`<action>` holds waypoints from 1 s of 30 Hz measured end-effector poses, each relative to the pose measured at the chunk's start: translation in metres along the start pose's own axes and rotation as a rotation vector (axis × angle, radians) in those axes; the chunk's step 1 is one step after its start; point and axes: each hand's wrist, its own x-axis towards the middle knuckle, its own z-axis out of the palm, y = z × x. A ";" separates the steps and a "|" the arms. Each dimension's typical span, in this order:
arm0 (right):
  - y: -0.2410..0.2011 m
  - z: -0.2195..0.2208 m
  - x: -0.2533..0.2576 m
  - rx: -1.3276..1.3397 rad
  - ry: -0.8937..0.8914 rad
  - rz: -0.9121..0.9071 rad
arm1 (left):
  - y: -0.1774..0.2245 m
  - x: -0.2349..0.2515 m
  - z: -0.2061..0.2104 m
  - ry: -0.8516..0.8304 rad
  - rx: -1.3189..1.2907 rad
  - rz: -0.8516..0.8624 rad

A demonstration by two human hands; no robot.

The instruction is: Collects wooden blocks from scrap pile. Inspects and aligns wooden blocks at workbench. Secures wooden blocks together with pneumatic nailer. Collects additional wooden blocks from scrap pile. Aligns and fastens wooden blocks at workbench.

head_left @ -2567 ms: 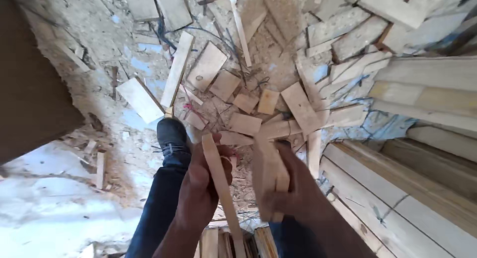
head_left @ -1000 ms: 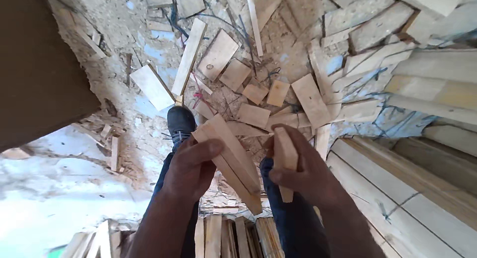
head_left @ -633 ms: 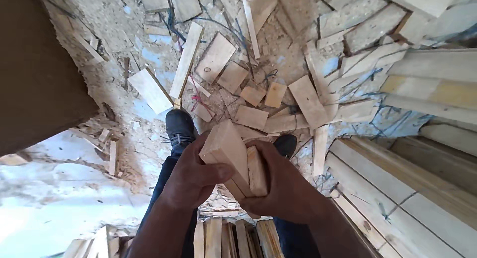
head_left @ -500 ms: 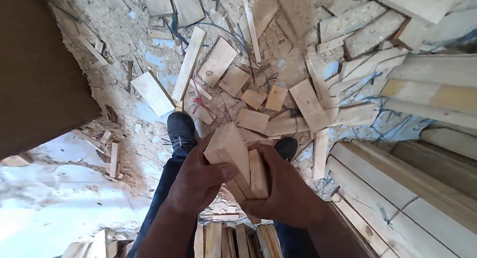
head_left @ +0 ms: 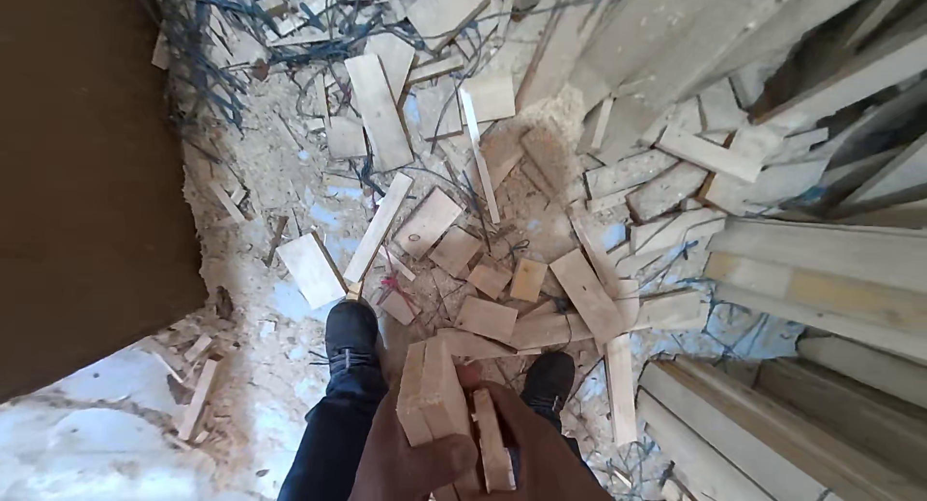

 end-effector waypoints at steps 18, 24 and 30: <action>-0.033 -0.036 0.025 0.204 0.290 -0.223 | 0.020 0.004 -0.009 -0.473 -0.158 -0.232; -0.041 -0.025 0.067 0.378 0.325 -0.166 | 0.035 0.008 -0.011 -0.280 -0.222 -0.157; -0.024 -0.015 0.158 0.334 0.385 0.055 | 0.065 -0.002 -0.018 -0.172 -0.279 -0.021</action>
